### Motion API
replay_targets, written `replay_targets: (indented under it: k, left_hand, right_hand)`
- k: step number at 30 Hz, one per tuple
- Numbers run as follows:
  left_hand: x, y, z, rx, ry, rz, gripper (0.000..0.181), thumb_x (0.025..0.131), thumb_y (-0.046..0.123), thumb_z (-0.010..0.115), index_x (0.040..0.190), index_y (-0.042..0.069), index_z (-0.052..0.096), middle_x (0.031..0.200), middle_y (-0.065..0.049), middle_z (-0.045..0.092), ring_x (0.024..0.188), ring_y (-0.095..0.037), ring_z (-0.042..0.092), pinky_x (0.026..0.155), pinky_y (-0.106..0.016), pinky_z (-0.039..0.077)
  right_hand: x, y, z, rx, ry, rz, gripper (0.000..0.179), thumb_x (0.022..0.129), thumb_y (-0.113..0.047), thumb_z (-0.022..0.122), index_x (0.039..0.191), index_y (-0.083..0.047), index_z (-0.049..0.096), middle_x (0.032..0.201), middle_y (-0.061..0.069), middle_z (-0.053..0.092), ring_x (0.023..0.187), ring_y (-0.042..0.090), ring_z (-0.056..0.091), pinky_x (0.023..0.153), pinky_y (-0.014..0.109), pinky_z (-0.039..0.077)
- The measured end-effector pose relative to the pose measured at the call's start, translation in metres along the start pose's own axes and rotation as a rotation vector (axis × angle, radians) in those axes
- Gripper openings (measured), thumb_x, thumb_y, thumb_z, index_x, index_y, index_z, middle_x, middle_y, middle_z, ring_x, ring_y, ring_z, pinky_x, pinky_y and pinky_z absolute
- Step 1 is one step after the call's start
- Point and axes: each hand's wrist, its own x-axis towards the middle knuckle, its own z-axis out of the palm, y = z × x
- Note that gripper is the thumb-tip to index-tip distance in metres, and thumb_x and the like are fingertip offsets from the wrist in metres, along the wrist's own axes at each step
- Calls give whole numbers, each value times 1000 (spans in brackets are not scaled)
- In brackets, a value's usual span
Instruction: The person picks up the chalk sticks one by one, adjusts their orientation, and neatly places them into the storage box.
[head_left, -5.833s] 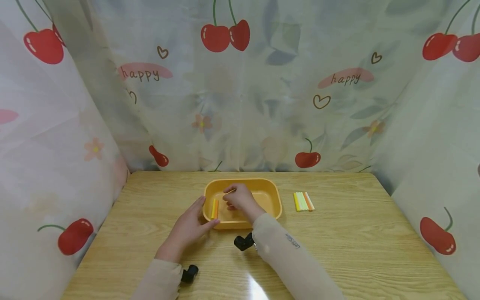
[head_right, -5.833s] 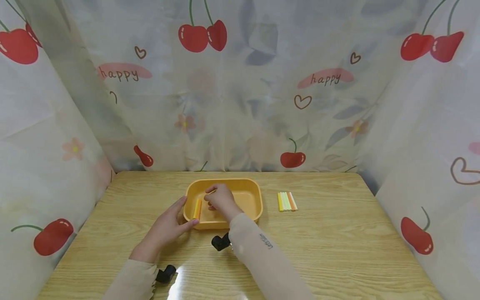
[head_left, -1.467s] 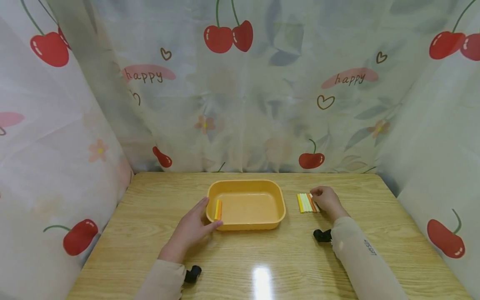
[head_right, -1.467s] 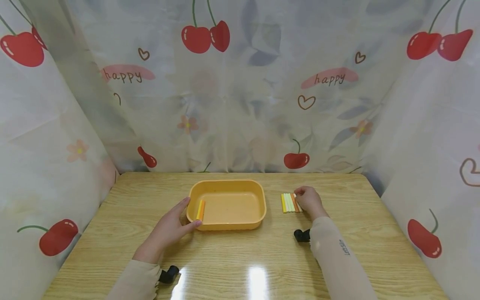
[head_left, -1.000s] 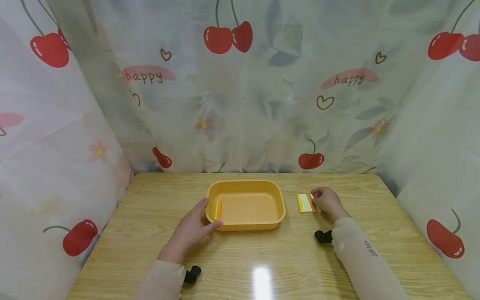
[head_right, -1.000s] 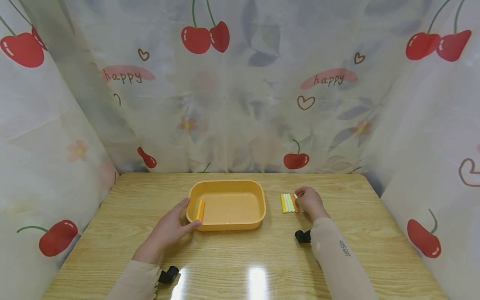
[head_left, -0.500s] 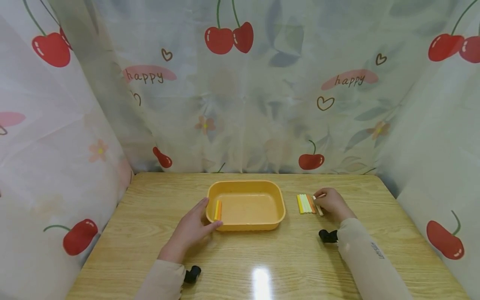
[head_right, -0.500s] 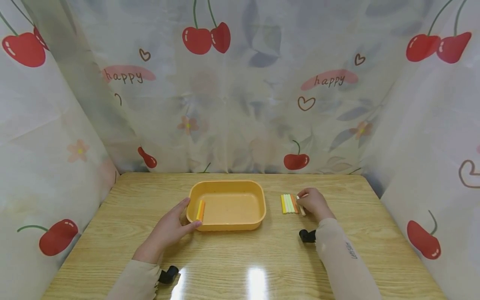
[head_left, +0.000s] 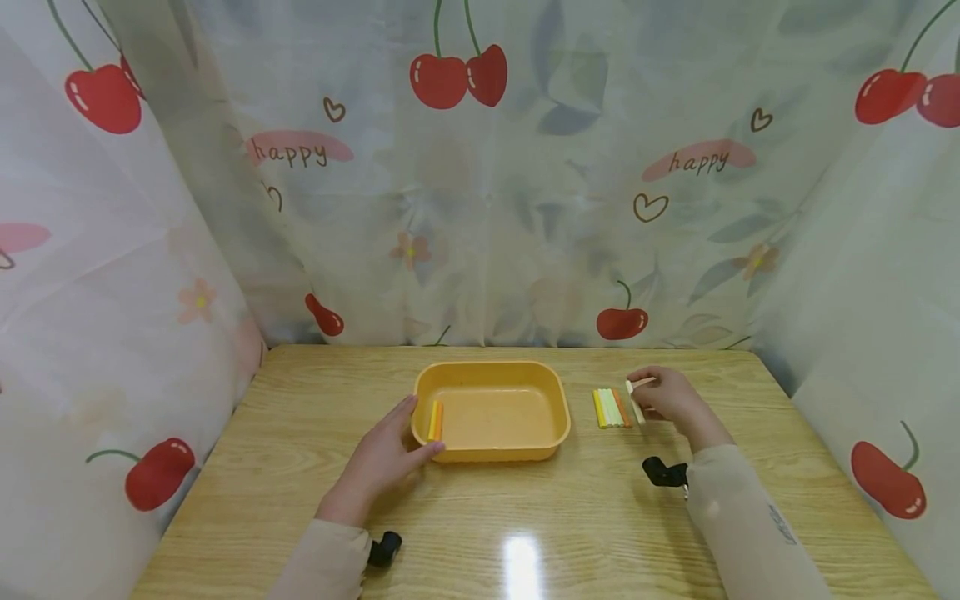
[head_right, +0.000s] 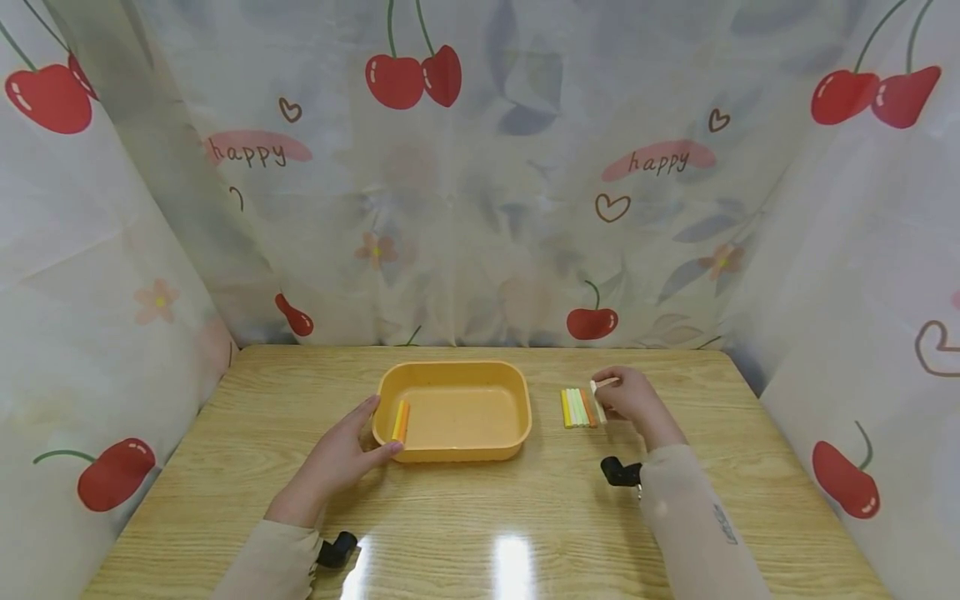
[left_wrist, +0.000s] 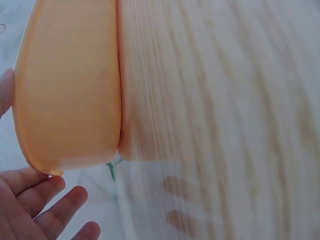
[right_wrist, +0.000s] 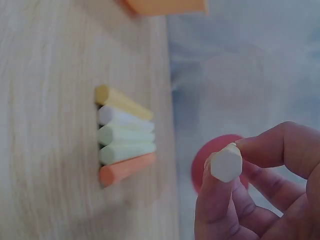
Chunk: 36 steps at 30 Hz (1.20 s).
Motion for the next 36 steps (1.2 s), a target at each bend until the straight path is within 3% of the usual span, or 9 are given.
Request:
replay_targets:
  k: [8,17,26,36]
  left_hand:
    - [0,0,-1,0,-5,-8,100,85,59,72,160,12,26,164,-5,26,149,-29,28,119,-51,25]
    - [-2,1,-3,8,-4,3,99,86,57,72,160,11,26,164,-6,26,149,-30,28,119,-50,25]
    - [-2,2,-2,1,-2,13,98,86,55,73,159,10,27,164,-6,27,148,-30,28,119,-51,25]
    - [-2,0,0,-8,-5,1,99,86,56,73,160,12,25,164,-5,26,149,-30,27,119,-52,25]
  right_hand:
    - [-19,-25,-2,70,-29,-42,43,100,-10,56,140,4,48,107,12,62,86,21,59,76,34,58]
    - [-38,-56,4,198,-7,-160,44,101,-8,57,141,6,45,102,6,60,85,17,63,76,29,59]
    - [-51,-90,25,322,-7,-223,42,99,-6,61,137,6,49,97,2,62,80,13,65,75,29,59]
    - [-49,-113,55,431,-23,-256,39,99,-3,60,135,6,50,103,6,63,84,16,65,76,29,60]
